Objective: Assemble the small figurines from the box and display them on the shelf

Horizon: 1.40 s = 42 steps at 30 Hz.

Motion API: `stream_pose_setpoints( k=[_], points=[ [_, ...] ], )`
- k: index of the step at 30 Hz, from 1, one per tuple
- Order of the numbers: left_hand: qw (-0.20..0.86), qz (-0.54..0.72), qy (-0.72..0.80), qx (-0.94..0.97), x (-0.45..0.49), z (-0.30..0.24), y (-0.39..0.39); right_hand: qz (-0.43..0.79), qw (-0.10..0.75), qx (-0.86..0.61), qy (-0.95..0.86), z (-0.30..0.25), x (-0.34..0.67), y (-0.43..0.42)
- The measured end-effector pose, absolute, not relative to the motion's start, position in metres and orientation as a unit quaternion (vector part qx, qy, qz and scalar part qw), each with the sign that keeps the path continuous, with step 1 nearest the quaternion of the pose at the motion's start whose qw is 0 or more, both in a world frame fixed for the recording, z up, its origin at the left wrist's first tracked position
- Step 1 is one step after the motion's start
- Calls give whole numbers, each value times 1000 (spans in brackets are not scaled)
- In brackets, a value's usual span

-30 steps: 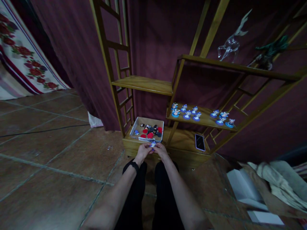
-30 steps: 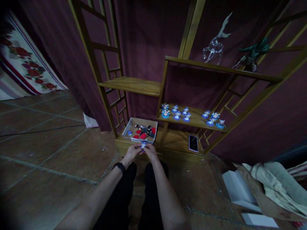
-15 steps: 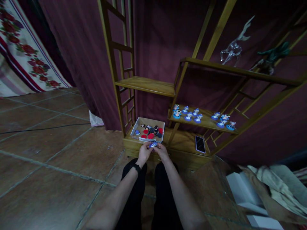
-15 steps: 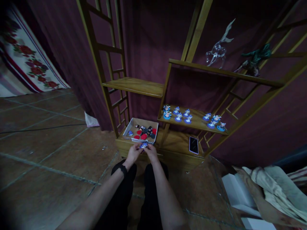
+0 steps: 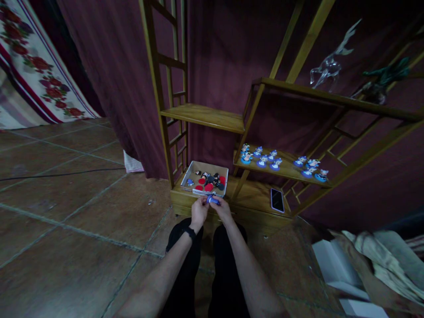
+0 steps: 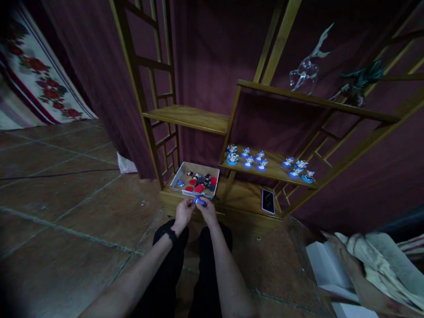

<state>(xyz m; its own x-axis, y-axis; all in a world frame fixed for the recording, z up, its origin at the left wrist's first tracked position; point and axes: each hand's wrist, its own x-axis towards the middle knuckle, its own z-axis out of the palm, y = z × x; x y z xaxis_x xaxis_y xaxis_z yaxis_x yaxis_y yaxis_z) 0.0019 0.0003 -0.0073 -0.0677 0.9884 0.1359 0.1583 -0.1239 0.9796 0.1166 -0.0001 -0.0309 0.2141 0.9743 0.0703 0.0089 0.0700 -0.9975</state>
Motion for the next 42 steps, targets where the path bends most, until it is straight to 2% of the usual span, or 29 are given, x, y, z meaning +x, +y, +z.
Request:
stream_pose_setpoints(
  k=[5,17,25,30,36,42],
  points=[
    [361,496,509,604,1,-10,1,417,570,-535,-463,-34,118,1],
    [340,481,529,611,-2,-14,2,430,573,-534,-450,-25,117,-4],
    [508,522,518,448,1,-12,10,503,574,-513,-394,-14,114,-8],
    [639,515,452,350,1,-12,11,465,586,-542,-384,-14,118,-7],
    [705,470,411,336,-3,-8,8,456,618,-490,-411,-17,116,-2],
    [736,420,401,349,-9,-4,8,469,615,-454,-443,-17,118,-3]
  ],
)
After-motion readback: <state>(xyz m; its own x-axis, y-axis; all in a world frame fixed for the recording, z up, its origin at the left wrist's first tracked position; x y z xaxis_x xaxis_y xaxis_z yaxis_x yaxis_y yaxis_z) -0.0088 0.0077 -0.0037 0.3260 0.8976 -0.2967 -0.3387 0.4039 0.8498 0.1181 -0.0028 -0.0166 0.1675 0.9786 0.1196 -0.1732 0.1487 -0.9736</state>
